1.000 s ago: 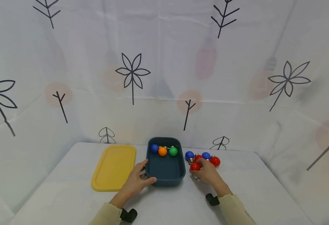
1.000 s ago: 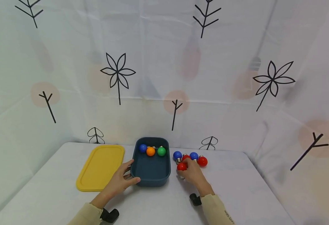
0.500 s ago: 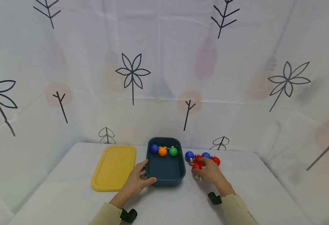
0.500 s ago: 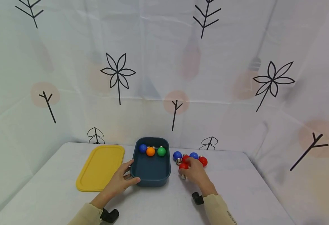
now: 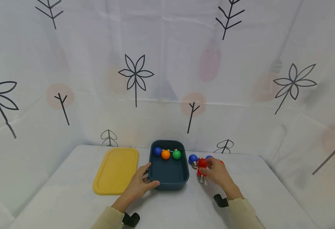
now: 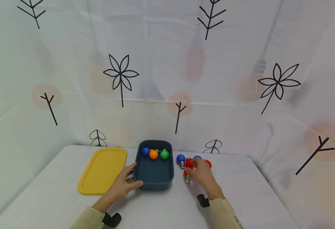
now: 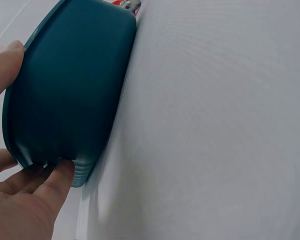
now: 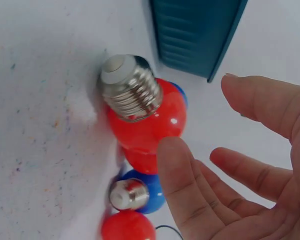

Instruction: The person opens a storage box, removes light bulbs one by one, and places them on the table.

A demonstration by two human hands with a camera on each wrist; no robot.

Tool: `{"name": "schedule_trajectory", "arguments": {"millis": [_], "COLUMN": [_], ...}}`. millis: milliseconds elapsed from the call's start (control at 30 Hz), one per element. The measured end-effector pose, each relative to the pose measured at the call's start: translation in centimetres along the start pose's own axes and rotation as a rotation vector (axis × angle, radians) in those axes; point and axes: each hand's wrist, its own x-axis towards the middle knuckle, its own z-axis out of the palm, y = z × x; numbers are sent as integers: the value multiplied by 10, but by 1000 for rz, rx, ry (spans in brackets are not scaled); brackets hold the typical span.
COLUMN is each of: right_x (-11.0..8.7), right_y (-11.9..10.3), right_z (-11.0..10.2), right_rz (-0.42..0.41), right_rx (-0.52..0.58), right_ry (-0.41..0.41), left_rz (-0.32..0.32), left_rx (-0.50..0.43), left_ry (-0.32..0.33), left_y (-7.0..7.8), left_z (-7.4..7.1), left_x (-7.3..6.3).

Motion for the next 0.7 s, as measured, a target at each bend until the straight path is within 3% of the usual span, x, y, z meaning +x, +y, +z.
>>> {"name": "schedule_trajectory", "arguments": {"millis": [367, 700], "right_x": [-1, -1], "right_y": [-12, -27], "right_z": [1, 3], "right_rz": [-49, -130], "right_rx": [69, 54], "right_ry": [46, 84], "left_rz": [-5, -2], "left_rx": [-7, -8], "left_ry": [-2, -3], "left_y": [-2, -2], "left_z": [-1, 0], "left_x": [0, 1]}}
